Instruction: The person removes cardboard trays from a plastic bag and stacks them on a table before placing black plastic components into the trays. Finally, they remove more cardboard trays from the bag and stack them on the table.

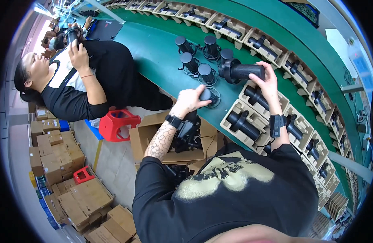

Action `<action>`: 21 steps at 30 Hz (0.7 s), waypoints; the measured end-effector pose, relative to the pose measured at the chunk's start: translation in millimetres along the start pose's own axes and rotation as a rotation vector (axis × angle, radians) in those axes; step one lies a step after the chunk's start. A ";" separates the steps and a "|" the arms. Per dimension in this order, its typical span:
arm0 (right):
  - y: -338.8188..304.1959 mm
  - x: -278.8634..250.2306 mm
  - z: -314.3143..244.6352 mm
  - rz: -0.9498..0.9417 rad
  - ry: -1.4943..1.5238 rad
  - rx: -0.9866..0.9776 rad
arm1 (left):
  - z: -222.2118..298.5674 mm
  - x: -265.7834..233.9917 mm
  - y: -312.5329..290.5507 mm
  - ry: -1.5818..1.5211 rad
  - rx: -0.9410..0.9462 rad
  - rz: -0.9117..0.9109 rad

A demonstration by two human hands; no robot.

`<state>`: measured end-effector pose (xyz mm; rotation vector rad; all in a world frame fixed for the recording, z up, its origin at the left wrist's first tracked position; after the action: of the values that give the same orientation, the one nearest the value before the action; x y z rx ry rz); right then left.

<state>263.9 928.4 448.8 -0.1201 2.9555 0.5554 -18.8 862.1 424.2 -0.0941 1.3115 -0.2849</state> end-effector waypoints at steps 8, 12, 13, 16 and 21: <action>-132.8 -31.9 -15.8 0.338 0.614 0.580 | -107.9 75.3 -199.3 -1.359 -0.512 0.614; -240.3 -46.0 -40.2 0.362 0.879 0.744 | -113.3 202.2 -317.2 -2.302 -0.839 0.414; -264.1 -52.0 -47.7 0.388 0.927 0.720 | -96.3 235.3 -341.0 -2.610 -0.329 -0.114; -333.2 -80.9 -64.5 0.472 0.848 0.656 | -48.0 286.6 -381.1 -2.690 -0.302 -0.171; -396.6 -160.4 -104.1 0.603 0.607 0.453 | 16.1 303.0 -392.1 -2.776 -0.221 -0.326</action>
<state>451.1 530.5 427.0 0.8040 3.6010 -0.1642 5.4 405.0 233.5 -0.5921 -1.4577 -0.0496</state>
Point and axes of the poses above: each hand's wrist, its own y-axis towards the middle knuckle, its own x-axis out of the palm, z = x × y, the point moved 4 cm from there along y, towards the middle knuckle, and after that the axes turned 10 degrees about -x, right-handed, at the moved point
